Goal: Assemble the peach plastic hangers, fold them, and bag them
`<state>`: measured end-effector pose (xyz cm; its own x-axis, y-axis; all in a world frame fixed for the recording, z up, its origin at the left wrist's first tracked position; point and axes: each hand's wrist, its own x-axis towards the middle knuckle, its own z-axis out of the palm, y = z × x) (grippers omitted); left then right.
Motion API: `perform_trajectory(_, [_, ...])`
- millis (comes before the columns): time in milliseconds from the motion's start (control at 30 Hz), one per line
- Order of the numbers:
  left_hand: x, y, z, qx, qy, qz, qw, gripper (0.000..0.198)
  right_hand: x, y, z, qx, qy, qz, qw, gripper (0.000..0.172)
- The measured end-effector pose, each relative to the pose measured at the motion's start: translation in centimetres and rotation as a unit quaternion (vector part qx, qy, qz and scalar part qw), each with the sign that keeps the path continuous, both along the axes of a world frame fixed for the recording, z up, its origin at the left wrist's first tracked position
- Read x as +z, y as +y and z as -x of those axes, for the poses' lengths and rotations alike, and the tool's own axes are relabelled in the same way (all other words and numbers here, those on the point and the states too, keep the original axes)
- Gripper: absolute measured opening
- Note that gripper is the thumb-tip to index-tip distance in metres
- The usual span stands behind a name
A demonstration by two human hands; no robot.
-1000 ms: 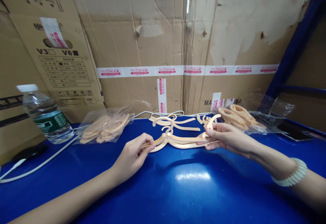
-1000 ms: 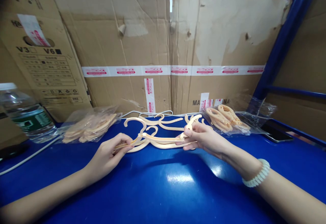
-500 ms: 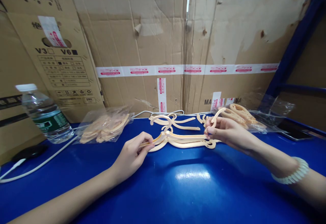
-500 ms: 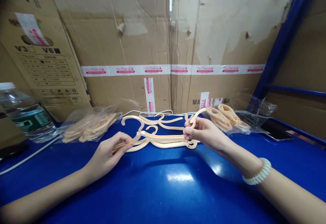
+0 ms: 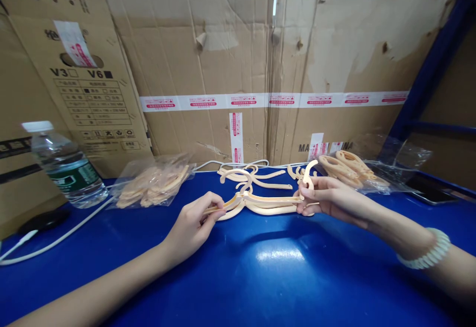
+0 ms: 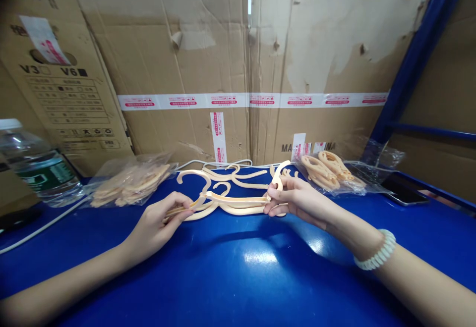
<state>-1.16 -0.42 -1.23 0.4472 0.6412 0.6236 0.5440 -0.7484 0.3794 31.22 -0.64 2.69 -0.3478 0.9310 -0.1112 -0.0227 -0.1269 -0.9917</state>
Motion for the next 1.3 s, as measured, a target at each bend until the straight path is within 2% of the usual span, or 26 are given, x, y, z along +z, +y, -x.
perform_trajectory(333, [0.0,-0.1,0.1,0.0,0.002,0.004,1.0,0.006,0.2,-0.6,0.8,-0.026,-0.006,-0.062,0.998,0.036])
perform_trajectory(500, [0.1,-0.1,0.0,0.004,-0.001,0.001,1.0,0.006,0.1,-0.2,0.1,-0.054,0.021,-0.053,0.997,0.033])
perform_trajectory(700, [0.1,-0.1,0.0,0.001,-0.001,0.002,1.0,0.007,-0.1,0.0,-0.6,0.004,0.031,0.004,0.999,0.025])
perform_trajectory(833, [0.0,0.0,0.0,-0.003,0.002,-0.003,1.0,0.007,-0.1,-0.2,-0.3,0.0,0.031,0.015,0.999,0.028])
perform_trajectory(1067, [0.0,-0.1,0.0,-0.009,0.002,0.005,1.0,0.007,-0.1,-0.4,0.2,0.002,0.003,-0.01,1.0,0.031])
perform_trajectory(1300, [-0.1,-0.1,0.1,-0.01,0.003,0.011,1.0,0.007,-0.5,-0.5,0.9,-0.039,-0.023,-0.058,0.997,0.041])
